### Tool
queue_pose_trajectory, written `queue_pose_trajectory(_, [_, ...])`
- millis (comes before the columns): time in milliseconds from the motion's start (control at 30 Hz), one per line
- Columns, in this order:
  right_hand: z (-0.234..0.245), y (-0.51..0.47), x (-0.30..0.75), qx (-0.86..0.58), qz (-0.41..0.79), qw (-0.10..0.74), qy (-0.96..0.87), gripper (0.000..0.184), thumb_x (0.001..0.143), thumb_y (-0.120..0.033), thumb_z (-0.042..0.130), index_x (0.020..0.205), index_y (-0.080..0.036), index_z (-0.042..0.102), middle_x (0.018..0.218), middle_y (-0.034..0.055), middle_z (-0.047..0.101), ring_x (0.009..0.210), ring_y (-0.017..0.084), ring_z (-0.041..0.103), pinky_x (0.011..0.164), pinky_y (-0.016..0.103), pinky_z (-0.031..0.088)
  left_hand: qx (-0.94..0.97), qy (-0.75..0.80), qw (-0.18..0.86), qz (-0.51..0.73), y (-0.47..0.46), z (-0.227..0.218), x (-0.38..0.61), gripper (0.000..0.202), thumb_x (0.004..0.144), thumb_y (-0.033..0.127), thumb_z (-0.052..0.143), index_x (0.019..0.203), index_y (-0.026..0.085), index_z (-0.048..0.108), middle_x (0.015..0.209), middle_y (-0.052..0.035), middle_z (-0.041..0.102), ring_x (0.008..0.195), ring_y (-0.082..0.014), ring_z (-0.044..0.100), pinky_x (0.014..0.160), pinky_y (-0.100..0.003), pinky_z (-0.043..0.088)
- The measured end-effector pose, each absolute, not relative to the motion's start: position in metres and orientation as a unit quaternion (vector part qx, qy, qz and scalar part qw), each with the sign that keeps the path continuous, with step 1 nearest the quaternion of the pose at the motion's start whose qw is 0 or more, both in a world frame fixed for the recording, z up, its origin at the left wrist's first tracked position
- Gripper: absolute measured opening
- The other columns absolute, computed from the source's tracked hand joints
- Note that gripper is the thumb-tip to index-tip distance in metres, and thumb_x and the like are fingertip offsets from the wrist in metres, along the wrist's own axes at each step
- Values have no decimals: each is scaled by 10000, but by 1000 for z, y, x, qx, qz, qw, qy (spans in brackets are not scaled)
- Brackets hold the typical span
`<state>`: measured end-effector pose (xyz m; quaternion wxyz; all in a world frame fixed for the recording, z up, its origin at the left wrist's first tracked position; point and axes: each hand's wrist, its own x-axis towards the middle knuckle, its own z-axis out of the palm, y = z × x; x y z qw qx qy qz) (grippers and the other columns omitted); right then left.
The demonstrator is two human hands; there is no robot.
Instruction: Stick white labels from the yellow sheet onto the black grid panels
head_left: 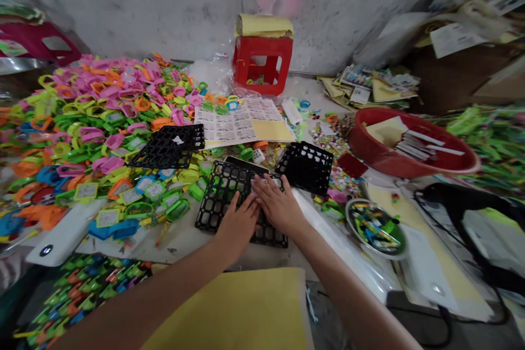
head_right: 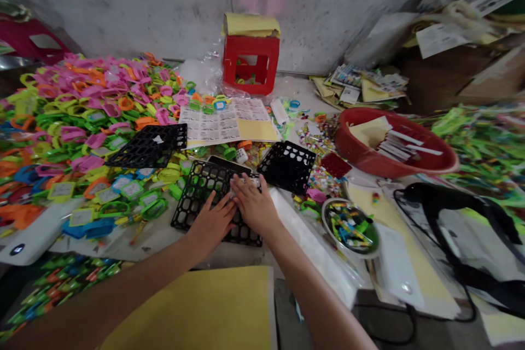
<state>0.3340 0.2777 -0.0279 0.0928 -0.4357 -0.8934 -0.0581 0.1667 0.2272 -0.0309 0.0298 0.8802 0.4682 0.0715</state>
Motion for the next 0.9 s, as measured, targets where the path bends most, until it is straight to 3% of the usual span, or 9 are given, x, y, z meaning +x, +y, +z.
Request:
queue_pose_trajectory(200, [-13, 282, 338, -511, -35, 118, -851, 426, 984, -308, 376, 1374, -171, 474, 1476, 80, 416, 1395, 291, 312, 1143, 611, 123, 877, 467, 69, 84, 224, -25, 167, 388, 956, 236, 425, 1324, 156, 518, 1423, -94, 500, 1371, -243, 373, 1165, -552, 170])
queue_pose_trajectory(300, [2, 244, 342, -519, 16, 167, -838, 413, 963, -300, 425, 1333, -134, 507, 1427, 129, 481, 1313, 286, 435, 1091, 522, 315, 876, 458, 109, 103, 205, -6, 154, 412, 914, 212, 495, 1324, 177, 507, 1432, -94, 488, 1352, -267, 391, 1130, -550, 258])
queue_pose_trajectory(367, [8, 203, 345, -473, 107, 176, -857, 360, 949, -297, 462, 1277, -177, 549, 1280, 106, 616, 1157, 242, 569, 962, 418, 452, 868, 458, 157, 110, 182, 6, 139, 430, 881, 187, 540, 1310, 207, 516, 1383, -86, 530, 1274, -263, 473, 1060, -492, 386])
queue_pose_trajectory(467, [8, 139, 348, -441, 198, 144, -864, 210, 924, -239, 504, 1082, -254, 641, 1052, 39, 706, 941, 210, 634, 831, 376, 478, 847, 468, 234, 93, 141, 14, 114, 346, 862, 160, 567, 1196, 246, 600, 1265, -62, 597, 1163, -244, 550, 972, -433, 471])
queue_pose_trajectory(600, [-3, 87, 347, -467, 233, 134, -842, 184, 931, -210, 489, 951, -243, 668, 1006, 40, 696, 920, 208, 623, 804, 368, 450, 811, 499, 302, 47, 97, 4, 85, 257, 869, 148, 565, 1103, 216, 645, 1224, -70, 615, 1135, -237, 570, 979, -418, 469])
queue_pose_trajectory(700, [-9, 74, 340, -486, 227, 92, -839, 178, 929, -227, 498, 920, -239, 675, 1034, 44, 685, 941, 222, 614, 811, 375, 445, 803, 490, 337, 37, 79, -10, 70, 324, 850, 255, 632, 1171, 206, 615, 1248, -89, 611, 1135, -256, 570, 987, -428, 462])
queue_pose_trajectory(833, [-8, 73, 319, -534, 216, -39, -817, 195, 926, -235, 489, 881, -203, 677, 1034, 75, 675, 946, 238, 619, 787, 355, 469, 797, 496, 341, 51, 75, -25, 63, 140, 895, 267, 565, 968, 200, 665, 1221, -80, 622, 1134, -247, 563, 982, -410, 448])
queue_pose_trajectory(900, [-6, 74, 306, -550, 202, -83, -806, 184, 900, -219, 517, 1002, -198, 669, 1104, 88, 662, 958, 252, 618, 773, 360, 479, 797, 512, 317, 40, 78, -29, 64, 172, 869, 254, 602, 1027, 196, 638, 1211, -86, 618, 1131, -255, 556, 985, -418, 430])
